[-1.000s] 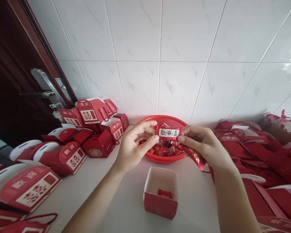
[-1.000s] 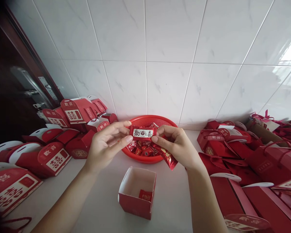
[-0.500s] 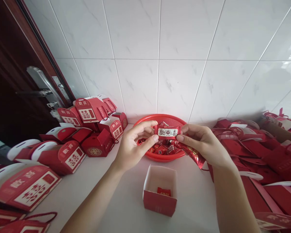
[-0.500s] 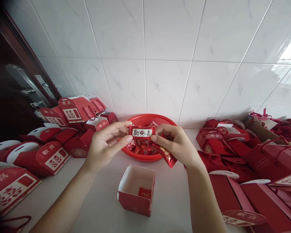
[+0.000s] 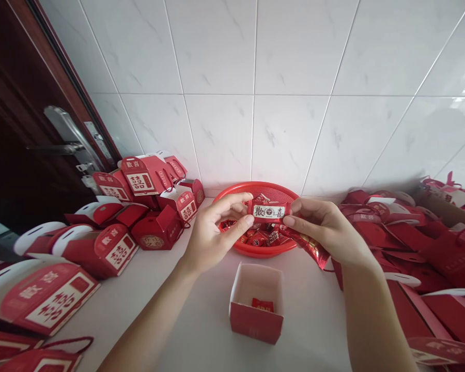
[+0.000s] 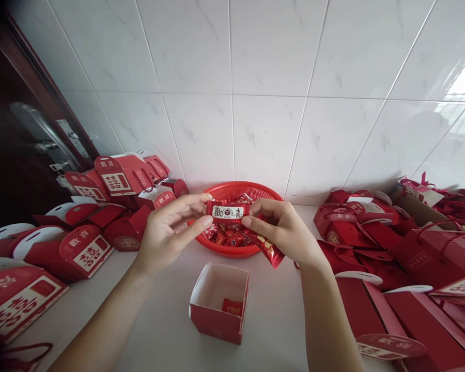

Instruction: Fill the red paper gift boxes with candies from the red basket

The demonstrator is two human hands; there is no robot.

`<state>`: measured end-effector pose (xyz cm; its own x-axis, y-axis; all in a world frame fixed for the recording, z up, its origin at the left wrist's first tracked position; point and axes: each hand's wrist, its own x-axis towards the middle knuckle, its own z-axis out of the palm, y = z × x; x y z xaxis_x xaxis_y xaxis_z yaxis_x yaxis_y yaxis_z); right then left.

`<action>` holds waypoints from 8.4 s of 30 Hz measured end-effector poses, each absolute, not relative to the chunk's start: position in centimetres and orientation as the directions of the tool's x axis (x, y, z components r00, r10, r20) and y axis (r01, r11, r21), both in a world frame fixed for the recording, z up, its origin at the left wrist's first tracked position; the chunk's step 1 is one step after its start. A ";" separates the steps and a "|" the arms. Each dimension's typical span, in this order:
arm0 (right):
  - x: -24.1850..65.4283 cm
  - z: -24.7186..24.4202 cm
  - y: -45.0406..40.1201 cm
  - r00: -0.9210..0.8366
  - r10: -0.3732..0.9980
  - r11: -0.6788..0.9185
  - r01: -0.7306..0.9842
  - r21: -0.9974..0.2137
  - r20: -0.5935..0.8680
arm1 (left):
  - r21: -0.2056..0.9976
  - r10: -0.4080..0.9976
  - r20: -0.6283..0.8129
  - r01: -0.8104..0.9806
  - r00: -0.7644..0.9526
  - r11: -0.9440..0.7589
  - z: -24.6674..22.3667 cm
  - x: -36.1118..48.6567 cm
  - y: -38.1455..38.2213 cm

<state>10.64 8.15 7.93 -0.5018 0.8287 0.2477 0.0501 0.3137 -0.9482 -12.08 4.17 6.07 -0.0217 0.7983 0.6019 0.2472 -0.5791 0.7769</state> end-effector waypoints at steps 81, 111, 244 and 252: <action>8.5 7.0 6.4 -0.829 0.559 0.676 0.439 -0.592 0.025 | 0.639 0.877 0.335 0.601 0.343 -0.480 6.9 -14.3 3.7; 7.0 6.9 7.3 -0.232 0.851 0.494 0.045 -0.868 0.472 | 0.836 0.910 0.399 0.363 0.115 -0.412 6.8 -11.5 3.4; 8.3 7.3 7.7 -0.314 0.910 0.253 -0.094 -0.963 0.270 | 0.842 0.908 0.369 0.343 0.199 -0.417 6.1 -11.8 4.3; 7.9 7.2 8.1 -0.192 0.951 0.219 -0.140 -0.966 0.243 | 0.818 0.906 0.414 0.399 0.091 -0.414 6.1 -11.7 4.2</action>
